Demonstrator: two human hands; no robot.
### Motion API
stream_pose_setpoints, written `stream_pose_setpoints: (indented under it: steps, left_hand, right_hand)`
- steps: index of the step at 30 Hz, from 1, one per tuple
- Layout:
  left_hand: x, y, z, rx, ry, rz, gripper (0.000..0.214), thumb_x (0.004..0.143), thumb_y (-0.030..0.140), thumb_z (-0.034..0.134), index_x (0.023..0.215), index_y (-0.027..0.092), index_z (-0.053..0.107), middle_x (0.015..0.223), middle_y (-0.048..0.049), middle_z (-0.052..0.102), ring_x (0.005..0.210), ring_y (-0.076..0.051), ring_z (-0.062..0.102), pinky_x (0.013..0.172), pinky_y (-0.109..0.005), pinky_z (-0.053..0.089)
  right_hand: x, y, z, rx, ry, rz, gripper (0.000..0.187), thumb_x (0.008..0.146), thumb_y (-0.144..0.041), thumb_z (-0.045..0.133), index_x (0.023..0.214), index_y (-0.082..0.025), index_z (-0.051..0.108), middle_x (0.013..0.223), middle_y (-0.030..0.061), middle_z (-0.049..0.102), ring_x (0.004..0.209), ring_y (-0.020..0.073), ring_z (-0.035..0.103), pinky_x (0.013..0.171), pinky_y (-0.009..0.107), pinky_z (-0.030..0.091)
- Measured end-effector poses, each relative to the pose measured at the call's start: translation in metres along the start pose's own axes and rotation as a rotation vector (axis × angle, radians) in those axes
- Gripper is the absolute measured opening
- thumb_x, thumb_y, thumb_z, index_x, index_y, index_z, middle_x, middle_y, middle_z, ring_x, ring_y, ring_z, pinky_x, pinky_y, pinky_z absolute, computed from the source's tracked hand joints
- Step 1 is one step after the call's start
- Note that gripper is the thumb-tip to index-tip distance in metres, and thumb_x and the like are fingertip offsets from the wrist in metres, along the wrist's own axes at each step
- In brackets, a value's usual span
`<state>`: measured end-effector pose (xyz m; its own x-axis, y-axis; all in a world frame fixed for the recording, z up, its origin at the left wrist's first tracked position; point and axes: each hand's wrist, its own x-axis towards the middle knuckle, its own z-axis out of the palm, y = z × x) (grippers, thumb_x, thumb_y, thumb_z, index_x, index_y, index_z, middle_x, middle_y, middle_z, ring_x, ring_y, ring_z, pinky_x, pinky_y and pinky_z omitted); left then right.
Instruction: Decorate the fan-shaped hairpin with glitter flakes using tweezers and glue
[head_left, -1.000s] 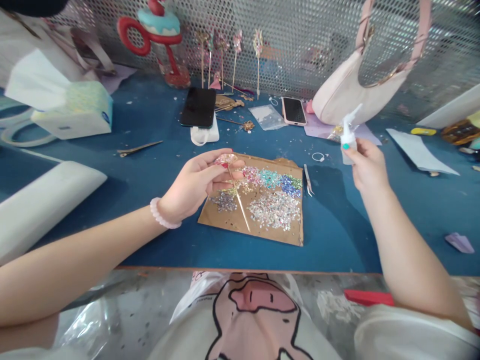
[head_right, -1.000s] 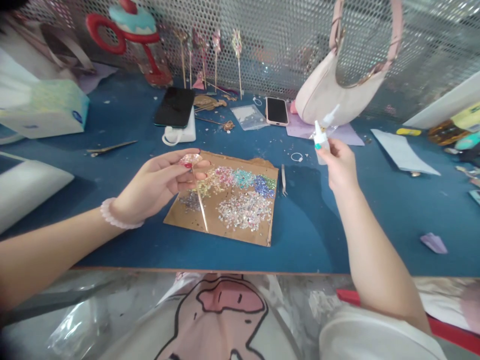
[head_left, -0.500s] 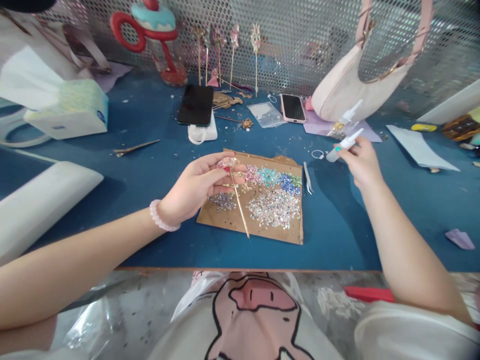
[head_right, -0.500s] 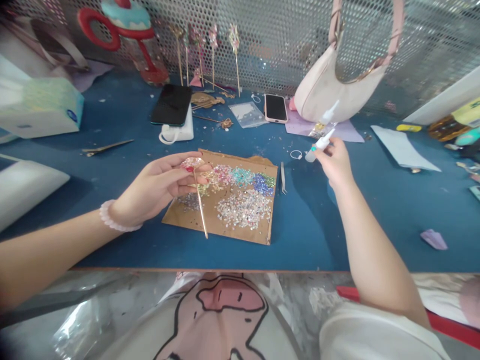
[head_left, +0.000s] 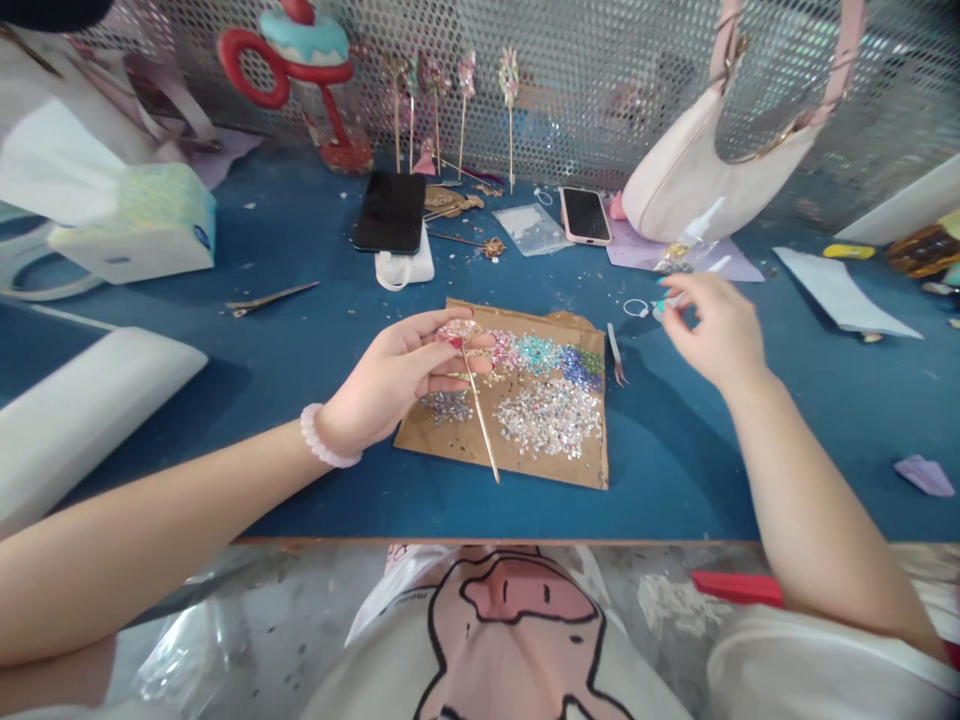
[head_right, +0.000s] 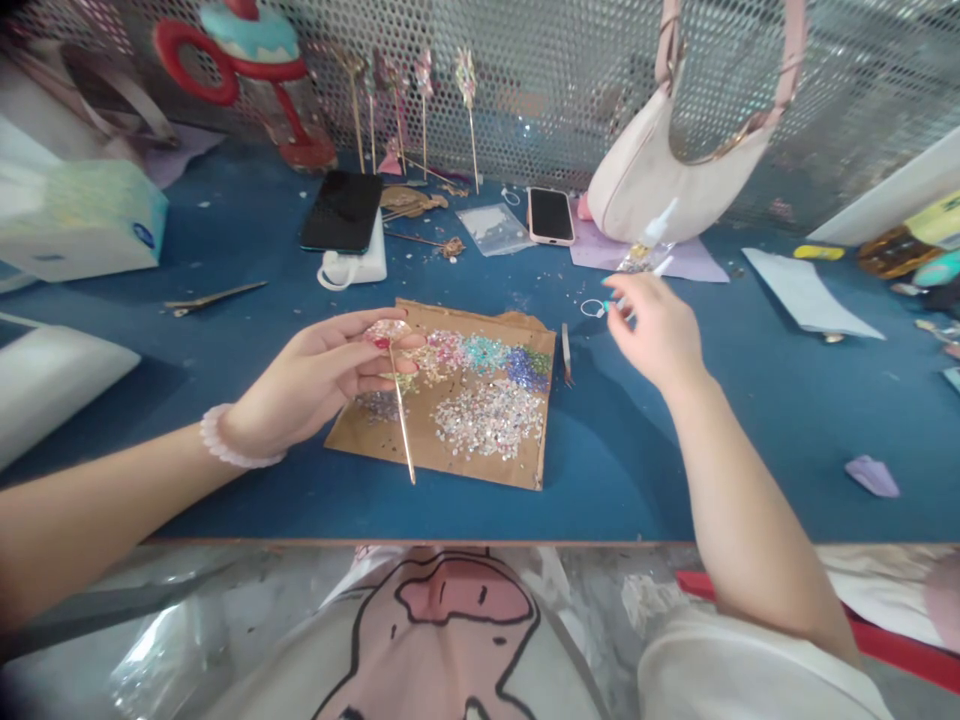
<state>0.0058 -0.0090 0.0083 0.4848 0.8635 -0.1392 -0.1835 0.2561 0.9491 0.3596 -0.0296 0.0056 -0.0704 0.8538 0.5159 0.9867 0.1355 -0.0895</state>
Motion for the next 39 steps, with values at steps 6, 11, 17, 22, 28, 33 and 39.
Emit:
stream_pose_setpoints:
  steps: [6,11,17,22,28,33,39]
  left_hand:
    - [0.0,0.0,-0.001,0.004,-0.003,0.0,0.027,0.086,0.014,0.054,0.114,0.014,0.055,0.107,-0.0111,0.067,0.081,-0.015,0.068,0.062,-0.017,0.056]
    - [-0.001,-0.001,-0.001,0.0,-0.006,-0.004,0.028,0.086,0.014,0.055,0.114,0.014,0.055,0.108,-0.0117,0.067,0.08,-0.015,0.069,0.063,-0.018,0.056]
    - [-0.001,-0.002,-0.002,0.001,-0.006,-0.005,0.028,0.086,0.013,0.054,0.113,0.015,0.055,0.108,-0.0117,0.067,0.079,-0.015,0.069,0.062,-0.018,0.056]
    - [0.0,-0.002,-0.001,0.009,-0.008,-0.003,0.028,0.086,0.014,0.054,0.114,0.014,0.055,0.108,-0.0118,0.067,0.081,-0.015,0.069,0.061,-0.016,0.055]
    - [0.0,-0.001,-0.002,0.006,-0.012,-0.008,0.026,0.088,0.014,0.053,0.113,0.015,0.056,0.107,-0.0115,0.067,0.08,-0.015,0.069,0.062,-0.017,0.056]
    - [0.0,-0.002,-0.003,0.008,-0.009,-0.01,0.027,0.088,0.014,0.052,0.115,0.015,0.055,0.106,-0.0118,0.068,0.079,-0.015,0.069,0.061,-0.017,0.056]
    - [-0.001,-0.002,-0.001,0.015,-0.008,-0.013,0.027,0.089,0.014,0.052,0.116,0.014,0.054,0.106,-0.0118,0.068,0.078,-0.014,0.069,0.062,-0.017,0.056]
  right_hand:
    - [-0.002,-0.002,0.02,-0.201,-0.266,-0.14,0.043,0.079,-0.009,0.038,0.118,-0.021,0.055,0.119,0.012,0.056,0.089,0.0279,0.059,0.068,0.039,0.044]
    - [-0.002,0.003,0.023,-0.274,-0.295,-0.13,0.043,0.079,-0.006,0.036,0.116,-0.017,0.055,0.106,0.0137,0.06,0.093,0.0294,0.057,0.07,0.039,0.043]
    - [-0.001,0.004,0.023,-0.268,-0.295,-0.103,0.037,0.078,-0.007,0.037,0.105,-0.018,0.06,0.094,0.0107,0.062,0.087,0.0271,0.058,0.067,0.037,0.042]
    - [0.0,0.002,0.021,-0.199,-0.262,-0.048,0.027,0.083,-0.016,0.039,0.097,-0.019,0.063,0.093,0.0112,0.065,0.084,0.0276,0.06,0.068,0.038,0.043]
    - [0.0,-0.004,0.018,-0.034,-0.179,0.051,0.022,0.083,-0.022,0.046,0.099,-0.023,0.062,0.09,0.0068,0.069,0.077,0.0253,0.064,0.065,0.036,0.046]
    - [0.001,-0.007,0.019,0.108,-0.154,0.045,0.021,0.082,-0.021,0.048,0.096,-0.025,0.064,0.093,0.0035,0.069,0.08,0.0211,0.064,0.07,0.034,0.049]
    - [0.0,-0.014,0.016,0.16,-0.143,0.017,0.016,0.08,-0.024,0.053,0.091,-0.024,0.064,0.077,0.0027,0.066,0.068,0.0188,0.061,0.067,0.034,0.049]
